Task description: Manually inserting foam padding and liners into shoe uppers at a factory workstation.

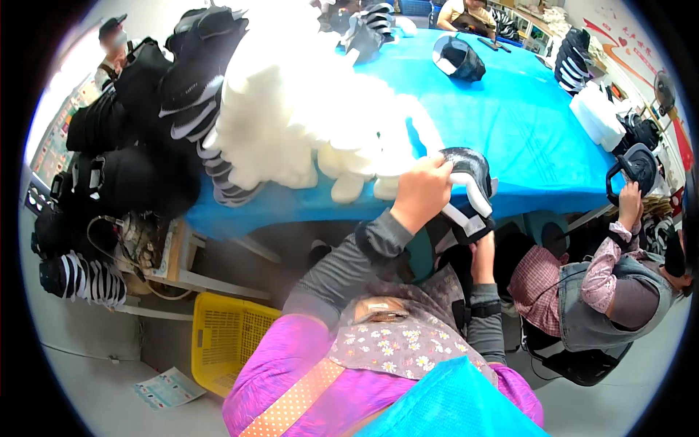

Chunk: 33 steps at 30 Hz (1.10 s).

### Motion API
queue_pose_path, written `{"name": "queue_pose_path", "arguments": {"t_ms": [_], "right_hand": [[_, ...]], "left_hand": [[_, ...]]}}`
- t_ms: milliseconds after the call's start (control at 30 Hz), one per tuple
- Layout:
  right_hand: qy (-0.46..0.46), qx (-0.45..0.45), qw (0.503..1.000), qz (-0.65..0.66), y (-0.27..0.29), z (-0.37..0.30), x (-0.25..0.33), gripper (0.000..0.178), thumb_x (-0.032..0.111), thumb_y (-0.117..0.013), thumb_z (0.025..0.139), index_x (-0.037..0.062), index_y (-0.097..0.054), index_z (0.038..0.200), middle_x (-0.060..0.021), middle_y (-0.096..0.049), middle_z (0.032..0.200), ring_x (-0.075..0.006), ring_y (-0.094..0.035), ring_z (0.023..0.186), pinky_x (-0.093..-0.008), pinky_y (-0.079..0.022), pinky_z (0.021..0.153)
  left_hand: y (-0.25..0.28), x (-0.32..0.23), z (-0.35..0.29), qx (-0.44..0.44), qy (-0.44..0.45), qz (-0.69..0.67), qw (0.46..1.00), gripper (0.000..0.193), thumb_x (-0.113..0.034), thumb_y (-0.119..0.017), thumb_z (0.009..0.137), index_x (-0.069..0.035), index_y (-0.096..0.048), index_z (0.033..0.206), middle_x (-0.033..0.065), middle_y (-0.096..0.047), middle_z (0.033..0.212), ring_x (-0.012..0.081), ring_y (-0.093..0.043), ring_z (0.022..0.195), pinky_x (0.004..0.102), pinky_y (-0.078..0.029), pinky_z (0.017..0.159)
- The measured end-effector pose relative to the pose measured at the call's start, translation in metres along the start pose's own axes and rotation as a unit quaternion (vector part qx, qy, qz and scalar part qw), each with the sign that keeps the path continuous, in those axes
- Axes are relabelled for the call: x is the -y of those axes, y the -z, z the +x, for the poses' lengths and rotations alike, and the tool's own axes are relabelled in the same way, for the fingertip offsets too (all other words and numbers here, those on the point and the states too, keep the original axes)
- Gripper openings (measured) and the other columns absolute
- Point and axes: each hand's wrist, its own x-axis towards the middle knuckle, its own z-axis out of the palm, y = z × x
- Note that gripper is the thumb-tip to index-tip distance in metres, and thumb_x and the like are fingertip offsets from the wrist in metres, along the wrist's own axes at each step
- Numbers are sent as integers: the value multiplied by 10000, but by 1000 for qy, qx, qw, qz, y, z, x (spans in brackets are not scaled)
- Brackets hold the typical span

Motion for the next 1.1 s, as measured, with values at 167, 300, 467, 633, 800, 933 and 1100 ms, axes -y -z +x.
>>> {"name": "queue_pose_path", "arguments": {"t_ms": [167, 300, 467, 633, 800, 933, 1100], "right_hand": [[60, 4, 992, 110, 17, 19, 23, 507, 453, -421, 1089, 89, -500, 1432, 2, -616, 1288, -99, -570, 1138, -292, -452, 942], [59, 51, 979, 186, 15, 21, 31, 427, 435, -452, 1082, 116, -557, 1346, -5, -621, 1302, -119, -584, 1159, -326, -476, 944], [30, 65, 949, 308, 17, 0, 70, 539, 455, -437, 1076, 69, -491, 1449, -81, -574, 1420, -233, -504, 1360, -421, -385, 1157], [73, 141, 925, 347, 13, -11, 73, 724, 641, -492, 985, 39, -488, 1387, -127, -583, 1362, -276, -580, 1251, -438, -464, 1083], [108, 128, 956, 240, -1, 9, 81, 539, 446, -587, 955, 5, -595, 1264, -148, -650, 1248, -273, -634, 1125, -433, -501, 983], [215, 112, 963, -116, -36, 33, 48, 435, 143, -702, 902, -2, -566, 1290, -129, -650, 1215, -184, -665, 954, -334, -542, 815], [216, 2, 968, -131, -81, 71, 26, 701, 255, -729, 907, -46, -405, 1450, -210, -567, 1341, -218, -648, 971, -353, -541, 835]], "left_hand": [[22, 5, -15, -57, 48, -99, 992, 340, -44, -678, 751, -54, -729, 1087, 99, -621, 888, 311, -639, 796, 404, -525, 680], [46, 5, -21, -74, 50, -146, 985, 379, -1, -677, 764, -50, -739, 1135, 101, -612, 857, 237, -598, 734, 339, -491, 640], [79, 19, -41, -44, 113, -269, 955, 386, 24, -642, 819, -24, -716, 1195, 39, -536, 891, 118, -498, 724, 253, -409, 614], [80, 32, -53, -79, 144, -308, 937, 303, -23, -593, 905, -12, -724, 1178, 43, -518, 843, 126, -475, 711, 255, -364, 606], [52, 37, -61, -186, 145, -286, 929, 283, -145, -542, 975, 23, -731, 1101, 77, -550, 860, 176, -518, 812, 298, -405, 732], [51, 77, -115, -96, 254, -525, 807, 333, -118, -528, 987, 9, -611, 1284, 75, -632, 1100, 203, -595, 1025, 339, -483, 917], [77, 84, -154, -90, 291, -434, 848, 359, -144, -540, 992, 5, -597, 1314, 118, -611, 1204, 253, -565, 1130, 363, -442, 999]]}}
